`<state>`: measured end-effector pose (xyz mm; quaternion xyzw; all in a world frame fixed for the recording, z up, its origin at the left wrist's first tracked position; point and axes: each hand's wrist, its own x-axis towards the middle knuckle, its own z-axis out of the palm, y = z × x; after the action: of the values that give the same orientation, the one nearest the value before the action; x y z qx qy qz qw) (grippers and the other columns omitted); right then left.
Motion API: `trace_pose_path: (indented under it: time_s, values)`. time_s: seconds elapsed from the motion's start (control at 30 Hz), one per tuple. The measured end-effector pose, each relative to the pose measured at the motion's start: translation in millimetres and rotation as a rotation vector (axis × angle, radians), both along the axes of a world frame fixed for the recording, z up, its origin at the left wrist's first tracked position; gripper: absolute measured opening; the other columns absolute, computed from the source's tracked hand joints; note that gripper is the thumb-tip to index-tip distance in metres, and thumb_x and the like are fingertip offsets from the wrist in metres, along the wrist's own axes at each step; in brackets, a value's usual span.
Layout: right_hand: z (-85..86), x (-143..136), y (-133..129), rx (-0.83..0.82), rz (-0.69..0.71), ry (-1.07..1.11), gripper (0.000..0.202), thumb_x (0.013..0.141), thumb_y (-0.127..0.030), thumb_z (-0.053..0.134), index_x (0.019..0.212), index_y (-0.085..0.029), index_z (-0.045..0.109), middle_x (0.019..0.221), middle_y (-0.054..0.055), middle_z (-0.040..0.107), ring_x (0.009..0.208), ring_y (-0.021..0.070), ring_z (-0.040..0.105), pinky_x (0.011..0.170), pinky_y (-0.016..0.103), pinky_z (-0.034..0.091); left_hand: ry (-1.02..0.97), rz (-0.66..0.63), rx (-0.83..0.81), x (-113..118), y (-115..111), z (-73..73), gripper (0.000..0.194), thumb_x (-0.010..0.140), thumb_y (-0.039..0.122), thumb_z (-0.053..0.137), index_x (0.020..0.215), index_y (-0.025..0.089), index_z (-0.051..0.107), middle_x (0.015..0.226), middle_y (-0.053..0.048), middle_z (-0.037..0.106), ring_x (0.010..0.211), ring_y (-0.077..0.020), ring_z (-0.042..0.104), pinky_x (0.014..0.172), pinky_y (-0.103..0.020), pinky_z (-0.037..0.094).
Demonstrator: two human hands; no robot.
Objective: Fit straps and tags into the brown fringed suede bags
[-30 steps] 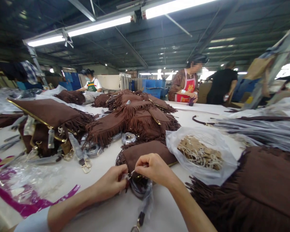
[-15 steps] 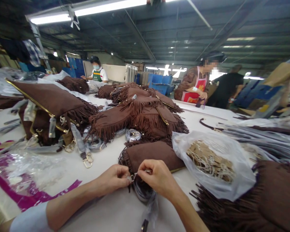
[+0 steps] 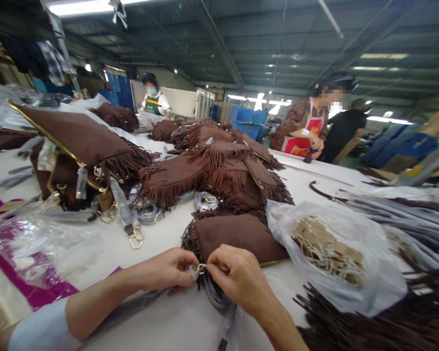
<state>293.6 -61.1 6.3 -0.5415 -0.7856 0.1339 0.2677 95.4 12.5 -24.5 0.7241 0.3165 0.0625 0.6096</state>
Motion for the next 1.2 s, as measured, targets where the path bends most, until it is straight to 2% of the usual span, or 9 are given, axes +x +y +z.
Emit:
trace_pose_path:
  time_s: [0.13, 0.37, 0.57, 0.7, 0.87, 1.07, 1.2]
  values:
    - [3.7, -0.4, -1.2, -0.010, -0.001, -0.014, 0.018, 0.086, -0.021, 0.054, 0.070, -0.020, 0.061, 0.066, -0.001, 0.061, 0.062, 0.0141, 0.056, 0.058, 0.026, 0.036, 0.041, -0.013, 0.008, -5.5, 0.2, 9.0, 0.030, 0.061, 0.023, 0.052, 0.088, 0.015, 0.061, 0.055, 0.005, 0.051, 0.047, -0.0127, 0.046, 0.041, -0.021, 0.034]
    - [2.5, -3.5, -2.9, 0.023, 0.043, -0.056, 0.019, 0.089, -0.020, 0.054, 0.072, -0.021, 0.062, 0.067, -0.001, 0.062, 0.062, 0.0137, 0.056, 0.058, 0.025, 0.035, 0.044, -0.053, 0.047, -8.9, 1.6, 8.4, 0.030, 0.066, 0.024, 0.051, 0.092, 0.015, 0.062, 0.058, 0.004, 0.051, 0.050, -0.0124, 0.047, 0.045, -0.020, 0.034]
    - [1.5, -5.4, -3.2, 0.049, 0.065, -0.137, 0.017, 0.090, -0.017, 0.056, 0.074, -0.020, 0.063, 0.067, -0.001, 0.060, 0.060, 0.0128, 0.056, 0.056, 0.025, 0.032, -0.033, -0.057, 0.021, -11.9, 3.3, 10.7, 0.032, 0.069, 0.025, 0.053, 0.100, 0.017, 0.051, 0.063, 0.006, 0.050, 0.050, -0.0116, 0.044, 0.044, -0.020, 0.031]
    - [3.3, -4.3, -2.8, 0.047, 0.065, -0.188, 0.016, 0.090, -0.016, 0.055, 0.077, -0.020, 0.063, 0.069, -0.001, 0.060, 0.063, 0.0135, 0.057, 0.058, 0.024, 0.034, -0.068, -0.087, 0.076, -13.0, 4.0, 11.2, 0.030, 0.075, 0.026, 0.053, 0.103, 0.018, 0.049, 0.065, 0.006, 0.049, 0.053, -0.0112, 0.042, 0.046, -0.019, 0.030]
    - [-0.6, -2.8, -0.6, 0.088, 0.082, -0.282, 0.019, 0.095, -0.020, 0.050, 0.081, -0.021, 0.062, 0.072, -0.001, 0.058, 0.065, 0.0136, 0.056, 0.059, 0.025, 0.034, -0.079, -0.109, 0.146, -13.5, 4.2, 13.9, 0.028, 0.079, 0.026, 0.053, 0.106, 0.017, 0.050, 0.073, 0.003, 0.057, 0.060, -0.0118, 0.044, 0.051, -0.020, 0.031]
    - [-2.9, -7.3, 1.9, 0.181, 0.021, -0.450, 0.022, 0.094, -0.018, 0.049, 0.075, -0.021, 0.060, 0.073, 0.000, 0.053, 0.063, 0.0132, 0.052, 0.054, 0.025, 0.030, -0.095, -0.125, 0.143, -12.8, 3.0, 18.7, 0.022, 0.084, 0.027, 0.051, 0.102, 0.016, 0.056, 0.079, -0.001, 0.064, 0.073, -0.0155, 0.056, 0.064, -0.023, 0.041]
    - [-3.1, -11.4, 2.3, 0.179, 0.027, -0.459, 0.019, 0.092, -0.013, 0.050, 0.078, -0.020, 0.061, 0.082, 0.002, 0.056, 0.067, 0.0125, 0.053, 0.055, 0.022, 0.031, -0.082, -0.111, 0.126, -11.7, 2.2, 21.0, 0.019, 0.087, 0.030, 0.050, 0.099, 0.016, 0.056, 0.079, -0.001, 0.066, 0.070, -0.0146, 0.056, 0.062, -0.022, 0.040]
